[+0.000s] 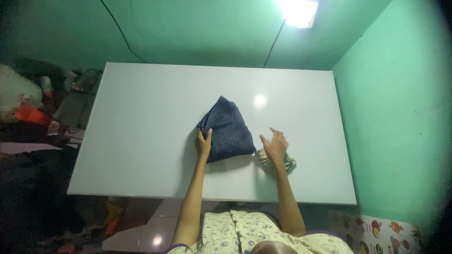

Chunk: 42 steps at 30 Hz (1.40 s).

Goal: Folding various items of clothing including a shirt and shorts on a white table.

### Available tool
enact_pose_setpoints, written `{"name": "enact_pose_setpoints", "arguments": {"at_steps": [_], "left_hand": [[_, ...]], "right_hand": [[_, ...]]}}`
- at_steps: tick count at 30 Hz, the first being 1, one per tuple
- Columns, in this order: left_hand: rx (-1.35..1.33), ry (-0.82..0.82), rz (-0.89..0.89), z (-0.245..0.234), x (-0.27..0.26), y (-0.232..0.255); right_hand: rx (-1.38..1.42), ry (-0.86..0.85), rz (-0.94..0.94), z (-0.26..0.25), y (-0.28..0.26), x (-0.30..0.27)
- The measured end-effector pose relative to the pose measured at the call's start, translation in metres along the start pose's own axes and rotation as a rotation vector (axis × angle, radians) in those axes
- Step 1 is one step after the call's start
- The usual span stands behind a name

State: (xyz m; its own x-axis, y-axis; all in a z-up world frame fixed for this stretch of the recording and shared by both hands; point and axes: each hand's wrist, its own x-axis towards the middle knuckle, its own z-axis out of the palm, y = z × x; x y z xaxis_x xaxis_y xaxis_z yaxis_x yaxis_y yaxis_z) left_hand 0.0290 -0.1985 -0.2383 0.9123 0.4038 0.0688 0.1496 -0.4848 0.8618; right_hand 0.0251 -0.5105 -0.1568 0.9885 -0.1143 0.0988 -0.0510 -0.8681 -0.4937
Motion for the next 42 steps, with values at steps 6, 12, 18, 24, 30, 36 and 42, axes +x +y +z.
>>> {"name": "enact_pose_setpoints", "arguments": {"at_steps": [6, 12, 18, 24, 30, 36, 42], "left_hand": [[0.085, 0.156, -0.080, 0.006, -0.003, 0.010], [0.045, 0.194, -0.025, -0.013, 0.011, -0.015], [0.076, 0.080, -0.034, -0.127, 0.032, -0.015], [0.167, 0.028, -0.128, -0.232, 0.071, -0.085], [0.283, 0.140, -0.011, -0.314, 0.141, -0.171], [0.283, 0.188, 0.199, -0.324, 0.246, -0.219], [0.146, 0.274, 0.227, -0.336, 0.329, -0.194]], "right_hand": [[-0.245, -0.200, 0.234, -0.068, 0.043, -0.044], [-0.157, -0.527, 0.142, -0.004, 0.080, -0.023], [0.002, -0.587, -0.107, 0.003, 0.030, 0.007], [0.298, -0.801, -0.141, -0.003, -0.094, 0.028], [0.462, -1.055, -0.084, 0.070, -0.212, 0.044], [0.058, -1.008, -0.434, 0.197, -0.298, 0.041], [-0.365, -0.277, -0.220, 0.185, -0.406, -0.023]]}}
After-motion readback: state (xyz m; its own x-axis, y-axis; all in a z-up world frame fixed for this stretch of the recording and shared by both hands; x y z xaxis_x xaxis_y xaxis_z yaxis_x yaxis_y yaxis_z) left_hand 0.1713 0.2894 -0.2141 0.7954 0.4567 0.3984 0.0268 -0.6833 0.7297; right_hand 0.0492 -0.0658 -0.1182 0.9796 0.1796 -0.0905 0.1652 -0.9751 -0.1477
